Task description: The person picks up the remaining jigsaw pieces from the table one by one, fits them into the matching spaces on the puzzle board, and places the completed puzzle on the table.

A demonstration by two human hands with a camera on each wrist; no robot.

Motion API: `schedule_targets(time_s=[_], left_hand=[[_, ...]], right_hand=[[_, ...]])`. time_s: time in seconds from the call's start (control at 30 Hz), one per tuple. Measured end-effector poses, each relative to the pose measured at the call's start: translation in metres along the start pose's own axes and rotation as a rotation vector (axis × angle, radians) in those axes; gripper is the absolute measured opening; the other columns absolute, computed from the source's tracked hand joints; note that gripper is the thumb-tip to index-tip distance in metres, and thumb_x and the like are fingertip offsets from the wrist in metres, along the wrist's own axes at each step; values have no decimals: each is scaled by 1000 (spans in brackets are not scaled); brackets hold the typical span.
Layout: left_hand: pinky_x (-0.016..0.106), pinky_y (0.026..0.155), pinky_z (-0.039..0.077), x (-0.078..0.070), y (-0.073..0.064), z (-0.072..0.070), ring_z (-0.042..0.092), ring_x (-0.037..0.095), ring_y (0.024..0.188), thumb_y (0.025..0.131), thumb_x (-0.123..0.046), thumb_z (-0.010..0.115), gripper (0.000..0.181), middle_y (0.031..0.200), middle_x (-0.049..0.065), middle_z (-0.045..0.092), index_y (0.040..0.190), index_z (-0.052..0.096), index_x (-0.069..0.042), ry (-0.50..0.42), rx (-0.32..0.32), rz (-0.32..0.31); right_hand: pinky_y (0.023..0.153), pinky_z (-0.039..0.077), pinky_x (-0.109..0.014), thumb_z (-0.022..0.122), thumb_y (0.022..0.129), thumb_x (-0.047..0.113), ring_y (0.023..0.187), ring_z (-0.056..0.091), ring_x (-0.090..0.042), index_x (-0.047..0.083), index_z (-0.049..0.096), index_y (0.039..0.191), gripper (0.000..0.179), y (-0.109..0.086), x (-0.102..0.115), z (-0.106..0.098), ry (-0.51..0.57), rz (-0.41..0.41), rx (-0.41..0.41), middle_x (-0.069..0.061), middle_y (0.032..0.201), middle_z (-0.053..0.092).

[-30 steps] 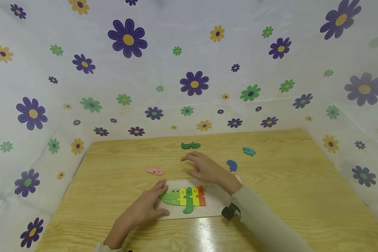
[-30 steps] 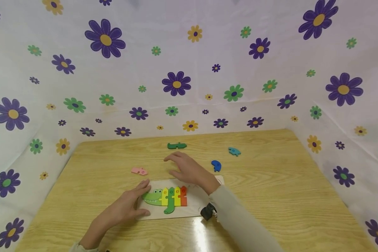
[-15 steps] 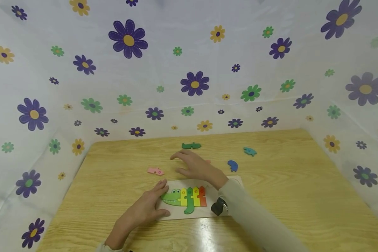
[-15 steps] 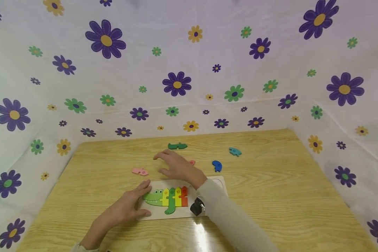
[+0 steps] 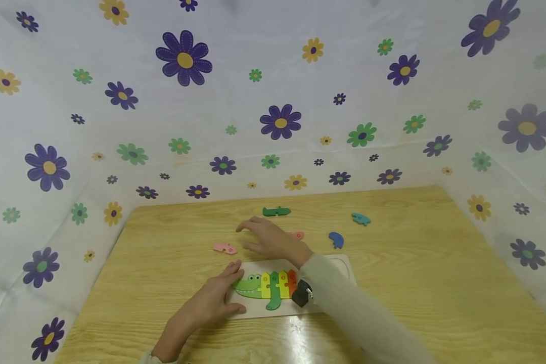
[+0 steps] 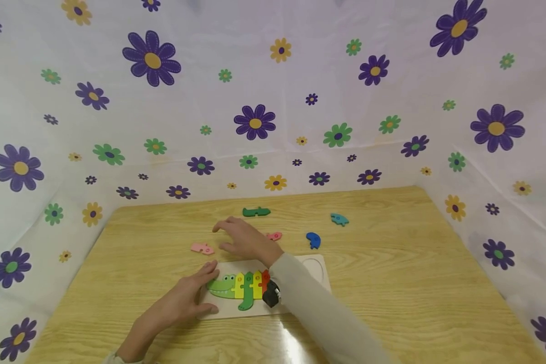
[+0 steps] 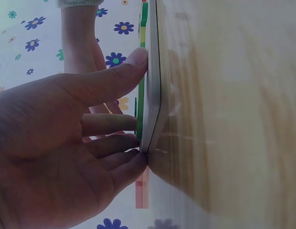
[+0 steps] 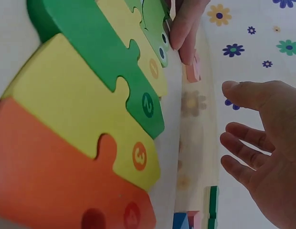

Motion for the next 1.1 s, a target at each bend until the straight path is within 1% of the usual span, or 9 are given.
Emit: schedule_targets(time_s=[0.1, 0.23, 0.33, 0.43, 0.53, 0.67, 0.8, 1.1], left_hand=[[57, 120, 29, 0, 0, 0, 25, 40, 152, 85, -26, 86, 82, 165, 23, 27, 148, 47, 9, -5, -1, 8], [56, 120, 28, 1, 1, 0, 24, 39, 153, 85, -27, 86, 82, 165, 21, 27, 148, 47, 8, -2, 4, -3], [57, 120, 27, 2, 1, 0, 23, 38, 153, 85, -27, 86, 82, 166, 20, 26, 149, 47, 7, -6, 6, -14], [58, 120, 27, 2, 2, 0, 23, 39, 153, 85, -28, 86, 83, 166, 20, 26, 148, 47, 7, -5, 8, -12], [58, 120, 27, 2, 2, 0, 23, 39, 153, 85, -28, 86, 83, 166, 20, 26, 148, 47, 8, -7, 12, -13], [58, 120, 27, 1, 2, 0, 23, 38, 153, 85, -28, 86, 83, 166, 20, 25, 149, 47, 8, -8, 12, -14], [58, 120, 27, 0, 2, 0, 23, 39, 153, 85, -29, 86, 83, 166, 21, 26, 148, 47, 7, -4, 12, -8], [58, 119, 28, 2, 1, 1, 25, 40, 152, 84, -30, 87, 85, 165, 21, 27, 149, 46, 8, -3, 10, -11]], right_hand=[[109, 48, -41, 67, 100, 16, 128, 56, -26, 8, 59, 138, 39, 5, -3, 5, 12, 15, 11, -11, 138, 59], [109, 48, -41, 67, 101, 18, 127, 56, -27, 9, 59, 138, 39, 10, -6, 10, 50, 33, 28, -12, 137, 60], [108, 48, -39, 68, 101, 20, 127, 57, -26, 10, 59, 138, 40, 14, -6, 14, 75, 33, 42, -11, 138, 60], [108, 48, -35, 69, 100, 21, 127, 57, -24, 11, 60, 138, 41, 19, -6, 17, 84, 31, 59, -9, 138, 61], [107, 48, -34, 70, 99, 21, 125, 58, -25, 10, 60, 138, 41, 22, -7, 22, 95, 28, 86, -9, 137, 62], [107, 48, -33, 70, 99, 20, 124, 58, -23, 11, 61, 137, 40, 26, -6, 27, 60, 13, 118, -9, 135, 62], [106, 48, -31, 69, 100, 22, 122, 58, -18, 14, 62, 137, 39, 28, -5, 29, 1, 5, 138, -6, 133, 63], [110, 45, -29, 71, 99, 25, 125, 56, -16, 14, 63, 138, 41, 34, 2, 33, -32, -11, 174, -4, 135, 62]])
Point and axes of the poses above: each hand's wrist, its own y-axis towards the middle knuckle, its own z-axis out of the palm, x = y × z, the point moved 10 cm from there along y, towards the middle knuckle
